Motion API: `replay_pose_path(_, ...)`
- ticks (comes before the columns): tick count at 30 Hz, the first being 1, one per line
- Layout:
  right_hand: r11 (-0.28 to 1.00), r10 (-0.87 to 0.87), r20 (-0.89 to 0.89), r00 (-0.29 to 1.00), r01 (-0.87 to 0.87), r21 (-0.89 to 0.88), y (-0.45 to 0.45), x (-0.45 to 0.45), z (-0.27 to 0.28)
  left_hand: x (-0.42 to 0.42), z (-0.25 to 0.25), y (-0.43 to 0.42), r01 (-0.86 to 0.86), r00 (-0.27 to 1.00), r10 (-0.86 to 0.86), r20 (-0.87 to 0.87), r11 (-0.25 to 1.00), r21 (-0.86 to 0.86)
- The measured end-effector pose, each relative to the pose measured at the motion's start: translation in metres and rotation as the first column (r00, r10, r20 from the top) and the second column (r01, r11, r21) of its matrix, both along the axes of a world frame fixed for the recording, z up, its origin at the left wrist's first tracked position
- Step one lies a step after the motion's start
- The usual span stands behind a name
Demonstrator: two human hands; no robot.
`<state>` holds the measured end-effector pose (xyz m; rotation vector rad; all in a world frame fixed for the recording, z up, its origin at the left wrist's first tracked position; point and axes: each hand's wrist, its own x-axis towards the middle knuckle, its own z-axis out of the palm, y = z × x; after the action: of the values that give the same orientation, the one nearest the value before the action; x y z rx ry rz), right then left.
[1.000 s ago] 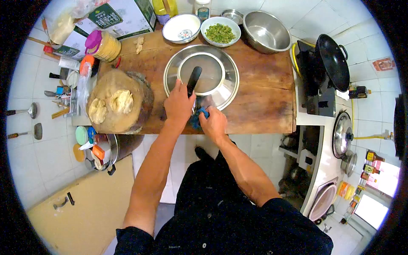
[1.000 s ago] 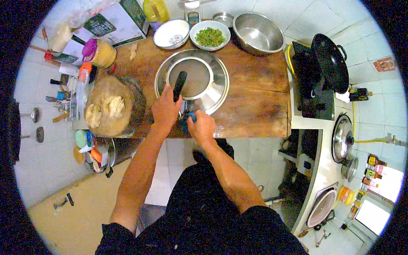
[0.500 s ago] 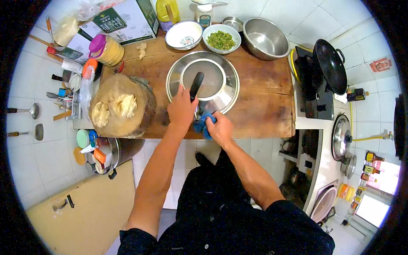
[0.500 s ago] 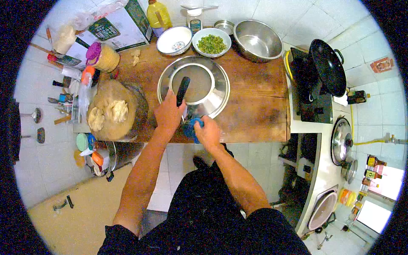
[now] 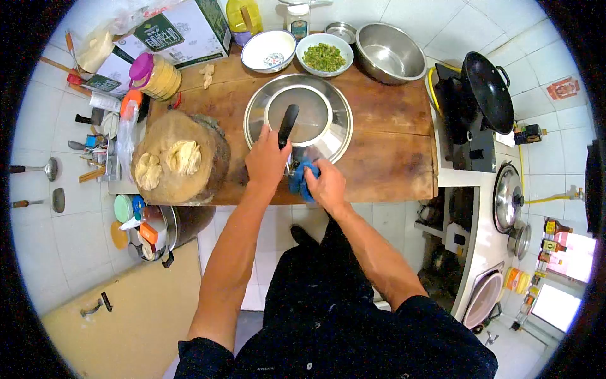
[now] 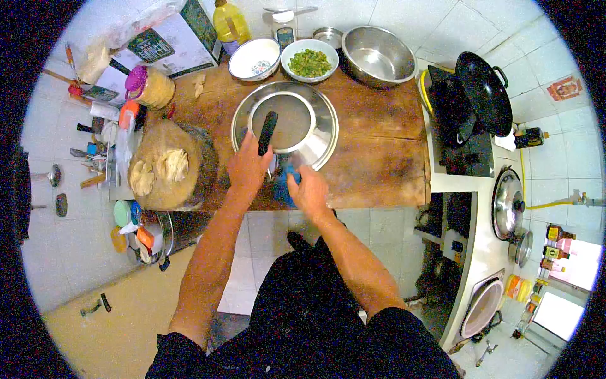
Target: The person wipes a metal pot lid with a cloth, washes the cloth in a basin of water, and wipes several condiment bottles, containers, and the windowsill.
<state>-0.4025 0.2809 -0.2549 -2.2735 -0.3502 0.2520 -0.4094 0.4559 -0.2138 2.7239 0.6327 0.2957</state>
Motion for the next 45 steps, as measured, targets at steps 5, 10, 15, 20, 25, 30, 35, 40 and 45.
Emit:
replay_pose_path(5, 0.997, 0.041, 0.239, 0.97, -0.055, 0.05, 0.01, 0.014, -0.002, 0.001, -0.008, 0.001, 0.007, 0.999, -0.008, 0.045, 1.0, 0.005)
replay_pose_path(10, 0.986, 0.146, 0.187, 0.971, -0.127, -0.112, 0.001, 0.006, 0.003, 0.002, -0.016, 0.005, 0.039, 0.992, -0.039, 0.121, 0.999, 0.006)
replay_pose_path(15, 0.995, -0.062, 0.107, 0.992, 0.07, -0.072, -0.021, 0.008, -0.006, -0.003, 0.01, -0.02, -0.018, 0.999, 0.019, 0.032, 1.0, -0.02)
replay_pose_path(20, 0.975, -0.222, 0.206, 0.953, 0.21, 0.076, -0.073, 0.012, -0.02, -0.012, -0.004, -0.04, -0.014, 0.99, 0.033, 0.136, 0.991, -0.135)
replay_pose_path(25, 0.847, -0.326, -0.231, 0.917, 0.392, 0.36, -0.119, 0.013, -0.028, -0.015, 0.031, -0.038, -0.104, 0.99, -0.017, -0.138, 0.572, -0.814)
replay_pose_path(30, 0.737, -0.259, -0.532, 0.806, 0.521, 0.43, -0.133, 0.03, -0.004, -0.01, 0.031, -0.045, -0.03, 0.986, -0.102, -0.13, 0.664, -0.747)
replay_pose_path(35, 0.973, -0.009, 0.252, 0.968, -0.049, 0.225, -0.118, 0.077, 0.021, 0.015, 0.036, -0.041, 0.542, 0.831, -0.554, -0.054, 0.828, -0.145)
replay_pose_path(40, 0.96, 0.207, 0.421, 0.883, -0.267, 0.088, -0.113, 0.075, 0.003, 0.018, 0.022, -0.051, 0.556, 0.801, -0.562, -0.207, 0.826, -0.092)
replay_pose_path(45, 0.989, 0.111, 0.359, 0.927, -0.14, 0.056, -0.118, 0.076, -0.001, 0.02, 0.009, -0.05, 0.543, 0.823, -0.545, -0.158, 0.838, -0.061)
